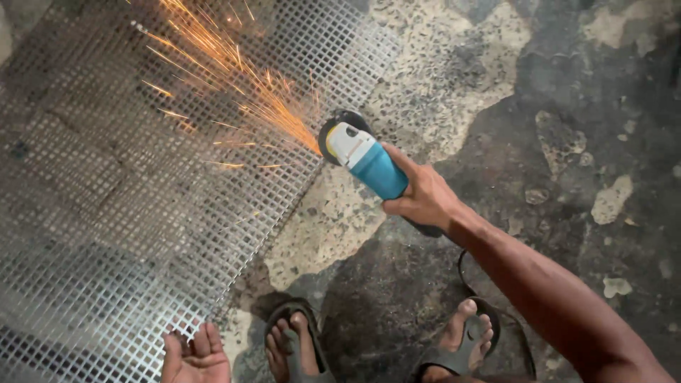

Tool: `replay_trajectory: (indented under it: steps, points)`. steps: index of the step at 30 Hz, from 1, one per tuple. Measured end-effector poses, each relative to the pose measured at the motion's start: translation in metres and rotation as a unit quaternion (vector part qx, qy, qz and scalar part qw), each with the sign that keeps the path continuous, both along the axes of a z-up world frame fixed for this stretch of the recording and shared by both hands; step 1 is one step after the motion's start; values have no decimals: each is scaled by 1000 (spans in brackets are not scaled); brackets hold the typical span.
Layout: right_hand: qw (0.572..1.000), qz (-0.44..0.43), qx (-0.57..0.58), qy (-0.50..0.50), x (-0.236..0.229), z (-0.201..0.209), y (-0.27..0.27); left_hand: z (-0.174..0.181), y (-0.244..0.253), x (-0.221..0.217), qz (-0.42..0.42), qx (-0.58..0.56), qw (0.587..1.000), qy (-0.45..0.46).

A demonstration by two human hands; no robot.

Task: Cutting a metal wire mesh using an electric angle grinder

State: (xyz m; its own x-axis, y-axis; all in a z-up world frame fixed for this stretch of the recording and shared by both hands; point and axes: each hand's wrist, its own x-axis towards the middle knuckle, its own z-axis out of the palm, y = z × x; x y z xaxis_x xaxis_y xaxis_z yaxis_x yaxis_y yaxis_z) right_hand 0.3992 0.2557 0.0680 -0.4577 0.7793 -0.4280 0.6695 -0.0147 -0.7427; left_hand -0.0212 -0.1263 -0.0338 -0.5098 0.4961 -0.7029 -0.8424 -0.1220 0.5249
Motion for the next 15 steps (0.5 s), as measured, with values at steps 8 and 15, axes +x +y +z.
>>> replay_trajectory:
  steps: [8,15]
  points:
    - [987,-134,-64,-56,20,5,51,-11,-11,-13,-18,-6,999,45]
    - [979,-197,6,54,52,0,61,-12,-8,-7,5,45,999,28]
